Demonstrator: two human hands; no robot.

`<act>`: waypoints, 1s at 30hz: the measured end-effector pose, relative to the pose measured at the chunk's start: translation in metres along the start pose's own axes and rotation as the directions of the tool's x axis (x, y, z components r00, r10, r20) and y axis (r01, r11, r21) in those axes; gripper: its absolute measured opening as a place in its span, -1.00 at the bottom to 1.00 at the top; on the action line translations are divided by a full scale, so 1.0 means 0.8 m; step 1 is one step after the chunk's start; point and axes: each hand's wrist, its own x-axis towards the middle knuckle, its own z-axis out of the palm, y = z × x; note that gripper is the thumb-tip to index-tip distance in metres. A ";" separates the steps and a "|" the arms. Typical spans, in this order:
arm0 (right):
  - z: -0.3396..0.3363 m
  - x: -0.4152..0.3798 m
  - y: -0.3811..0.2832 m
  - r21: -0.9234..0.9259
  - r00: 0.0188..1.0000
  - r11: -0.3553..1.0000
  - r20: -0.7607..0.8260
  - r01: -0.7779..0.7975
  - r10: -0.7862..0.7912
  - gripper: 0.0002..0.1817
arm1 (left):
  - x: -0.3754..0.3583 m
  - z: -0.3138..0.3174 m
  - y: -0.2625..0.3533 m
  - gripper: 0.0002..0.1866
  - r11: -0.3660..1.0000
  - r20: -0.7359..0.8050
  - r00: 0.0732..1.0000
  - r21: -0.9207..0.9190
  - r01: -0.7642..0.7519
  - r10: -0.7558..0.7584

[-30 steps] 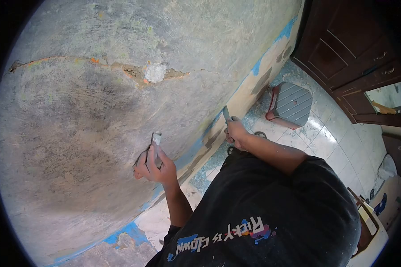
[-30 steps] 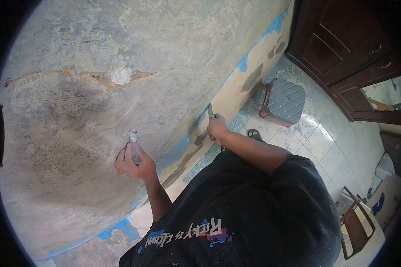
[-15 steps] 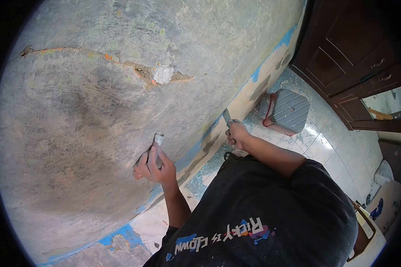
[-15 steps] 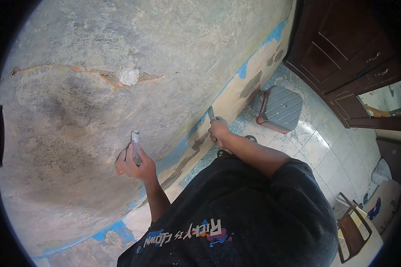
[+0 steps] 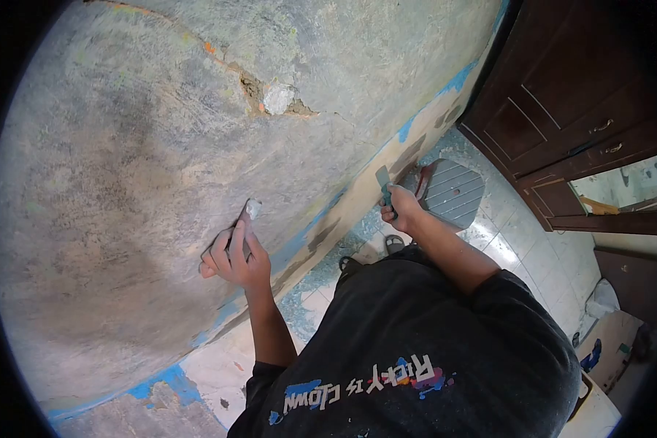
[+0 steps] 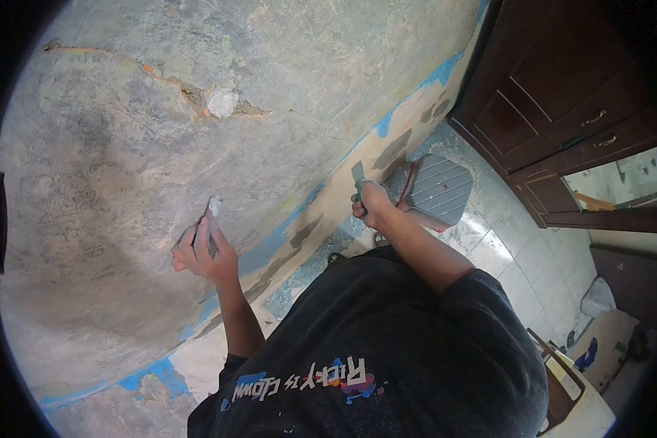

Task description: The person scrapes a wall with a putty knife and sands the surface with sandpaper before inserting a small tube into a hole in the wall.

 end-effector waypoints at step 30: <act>0.040 0.031 0.009 -0.085 0.978 0.980 0.091 -0.182 0.190 -0.81 | -0.003 0.000 -0.002 -0.69 0.999 0.001 1.000 -0.016 0.030 -0.030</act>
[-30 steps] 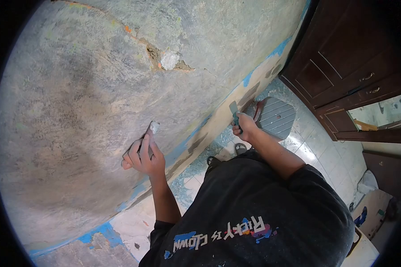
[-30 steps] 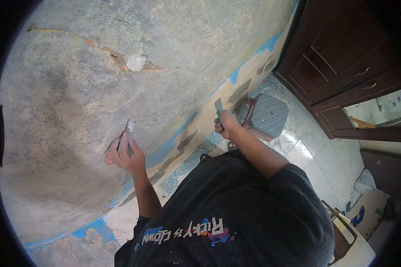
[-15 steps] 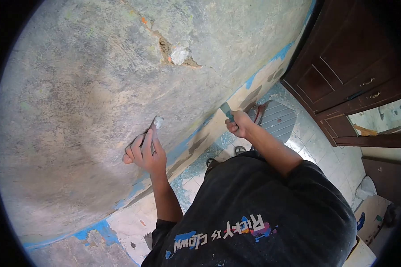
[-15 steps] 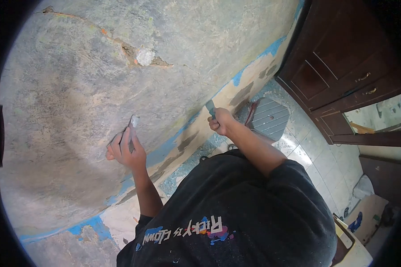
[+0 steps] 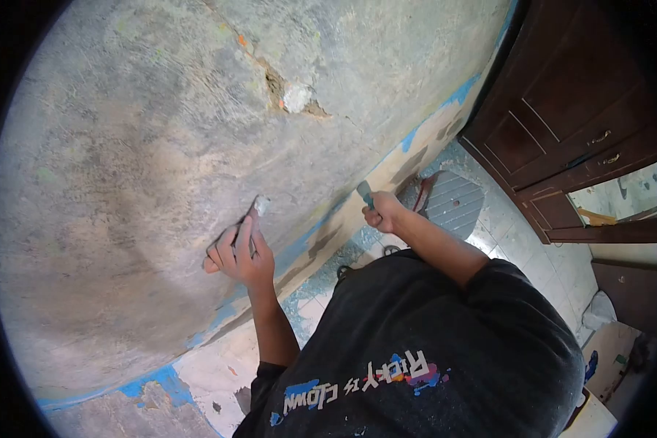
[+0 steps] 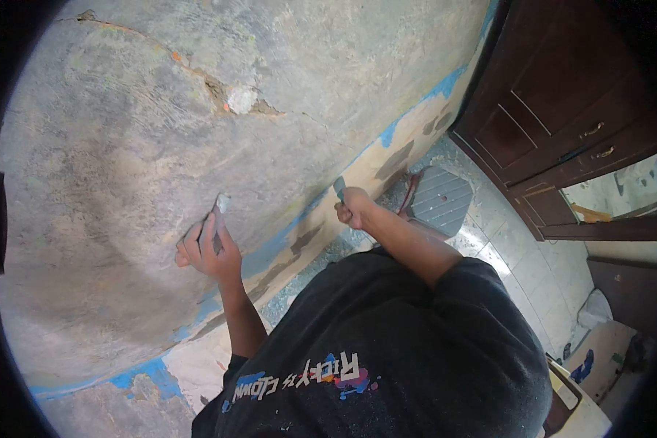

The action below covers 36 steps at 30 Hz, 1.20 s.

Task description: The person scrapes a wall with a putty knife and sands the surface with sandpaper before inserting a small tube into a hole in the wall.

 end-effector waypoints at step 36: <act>0.046 -0.196 -0.009 -0.593 0.488 0.028 0.635 0.805 -0.599 -0.64 | 0.011 -0.012 0.007 -0.69 0.998 0.033 0.998 -0.019 0.060 -0.060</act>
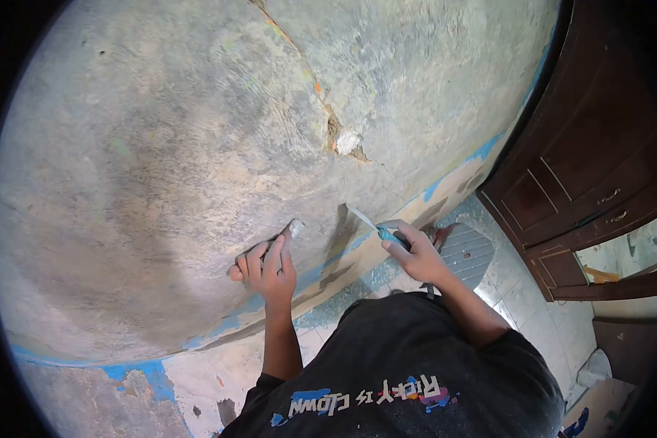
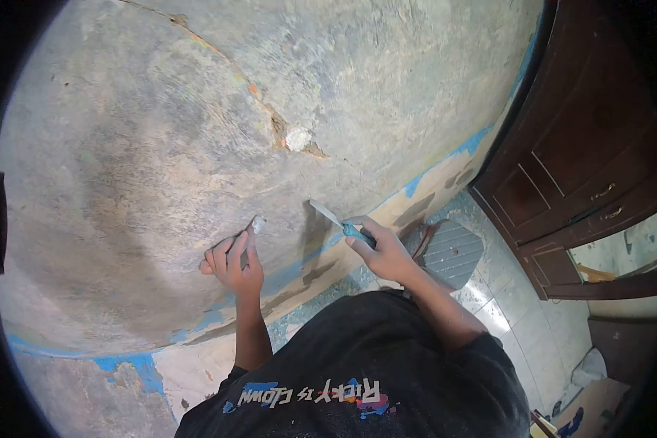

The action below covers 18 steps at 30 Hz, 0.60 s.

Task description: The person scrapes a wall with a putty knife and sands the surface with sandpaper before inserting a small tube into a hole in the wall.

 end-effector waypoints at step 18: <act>0.057 -0.091 -0.034 -0.199 0.940 0.973 -0.338 -0.120 0.047 -0.63 | -0.032 -0.035 -0.007 -0.82 0.965 0.005 0.993 -0.239 0.112 -0.114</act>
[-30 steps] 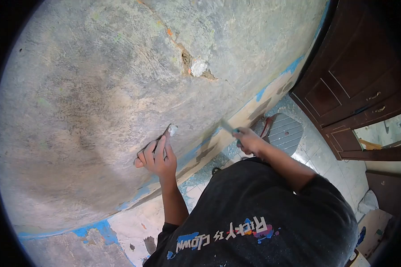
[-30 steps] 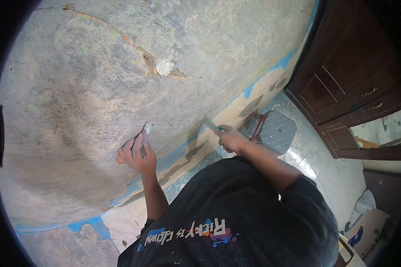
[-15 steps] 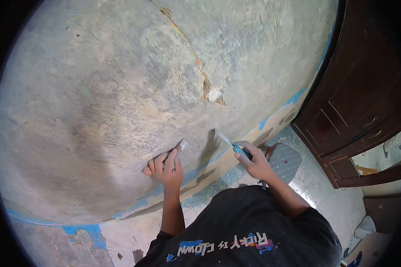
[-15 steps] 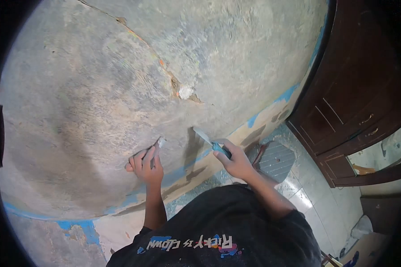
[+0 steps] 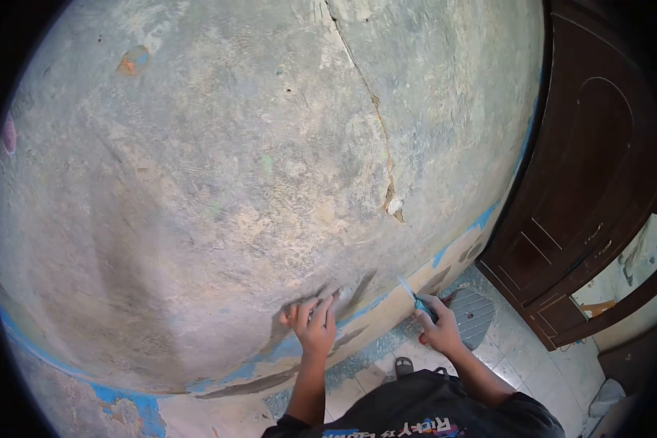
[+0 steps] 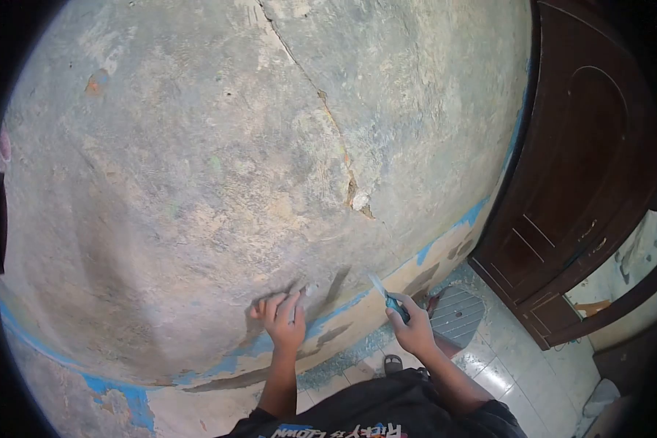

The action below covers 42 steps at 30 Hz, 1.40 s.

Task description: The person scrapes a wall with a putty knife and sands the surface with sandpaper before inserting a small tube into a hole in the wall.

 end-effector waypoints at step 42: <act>-0.112 0.230 -0.125 0.092 0.586 0.592 0.087 0.801 -0.806 -0.54 | 0.114 0.061 0.117 -0.73 0.913 -0.377 0.924 0.353 0.204 -0.061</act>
